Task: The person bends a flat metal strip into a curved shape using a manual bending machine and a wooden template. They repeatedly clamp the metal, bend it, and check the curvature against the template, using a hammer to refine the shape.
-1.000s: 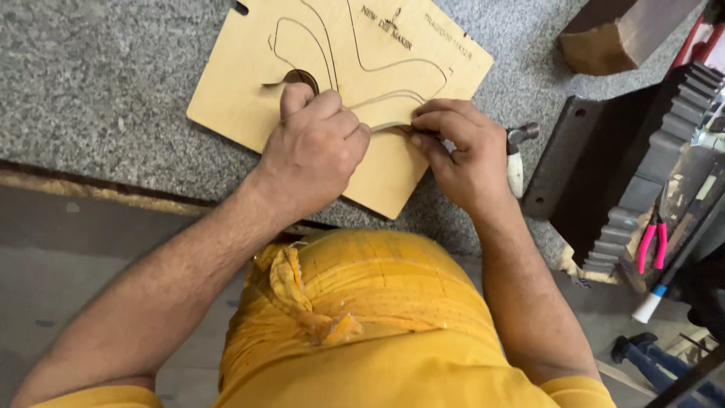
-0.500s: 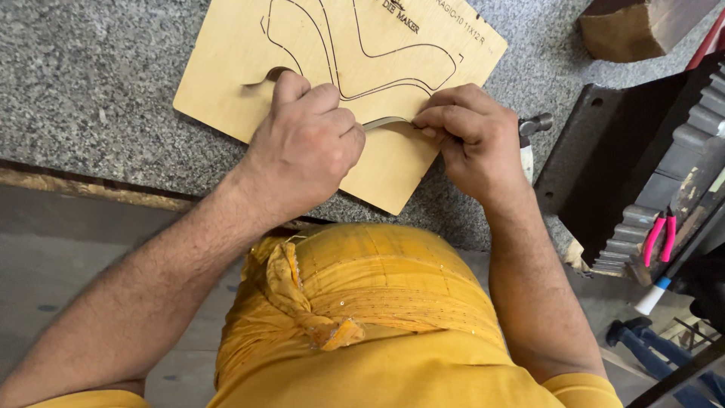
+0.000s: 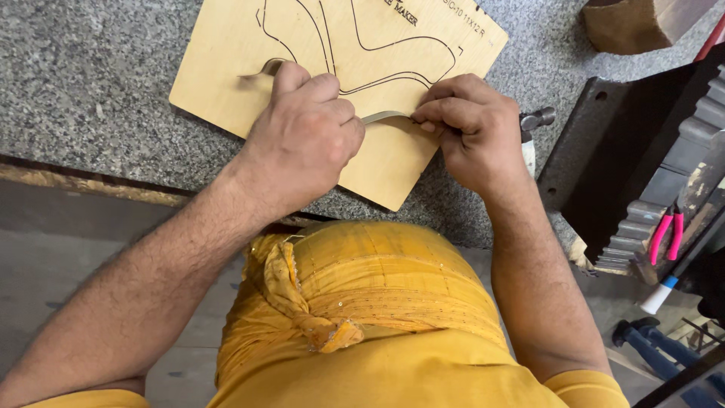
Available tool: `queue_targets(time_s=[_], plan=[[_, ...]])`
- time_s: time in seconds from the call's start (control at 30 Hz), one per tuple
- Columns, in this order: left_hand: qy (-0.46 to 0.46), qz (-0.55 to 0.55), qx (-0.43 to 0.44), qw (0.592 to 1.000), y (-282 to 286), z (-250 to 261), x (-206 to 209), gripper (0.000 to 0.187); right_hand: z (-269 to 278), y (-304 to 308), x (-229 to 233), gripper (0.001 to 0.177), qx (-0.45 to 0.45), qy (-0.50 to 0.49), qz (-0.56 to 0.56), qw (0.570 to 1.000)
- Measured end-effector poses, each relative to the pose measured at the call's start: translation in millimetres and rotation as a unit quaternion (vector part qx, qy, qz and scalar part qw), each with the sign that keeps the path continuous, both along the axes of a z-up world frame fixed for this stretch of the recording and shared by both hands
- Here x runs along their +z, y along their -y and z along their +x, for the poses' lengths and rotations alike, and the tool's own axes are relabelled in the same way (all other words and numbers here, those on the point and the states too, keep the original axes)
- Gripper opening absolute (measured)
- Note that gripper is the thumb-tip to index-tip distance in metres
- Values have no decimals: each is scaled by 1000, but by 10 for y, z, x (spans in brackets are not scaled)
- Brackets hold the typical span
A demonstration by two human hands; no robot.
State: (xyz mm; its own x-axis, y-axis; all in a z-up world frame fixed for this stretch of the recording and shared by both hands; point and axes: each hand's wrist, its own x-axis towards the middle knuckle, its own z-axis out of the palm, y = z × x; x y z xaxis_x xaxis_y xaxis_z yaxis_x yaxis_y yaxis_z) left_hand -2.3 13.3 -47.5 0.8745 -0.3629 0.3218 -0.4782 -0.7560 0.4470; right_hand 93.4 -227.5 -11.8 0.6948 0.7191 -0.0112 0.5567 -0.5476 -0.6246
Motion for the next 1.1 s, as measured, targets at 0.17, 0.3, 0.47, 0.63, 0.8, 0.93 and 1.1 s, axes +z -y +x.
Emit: queue_targets(time_s=[0.17,0.3,0.47,0.63,0.8,0.93,1.1], plan=[[-36,-10,-10,999,0,43,14,13,36,-98,197,32,-11,-98,13,995],[-47,-10,-10,999,11,28,-12,14,-23,-160,174,31,38,51,40,997],[-10,-11,41,999,-14,-89,-23,9,-113,-171,-31,24,19,129,30,991],[31,-23,132,990,-172,-301,-1,51,-118,-111,-91,22,20,137,17,990],[13,-22,173,985,-427,-358,-8,68,-117,-137,-72,19,32,133,20,990],[-18,-25,191,981,-556,-357,15,64,-106,-154,-22,20,36,120,20,992],[22,-39,202,978,-606,-287,-108,19,-111,-169,8,20,38,111,16,993]])
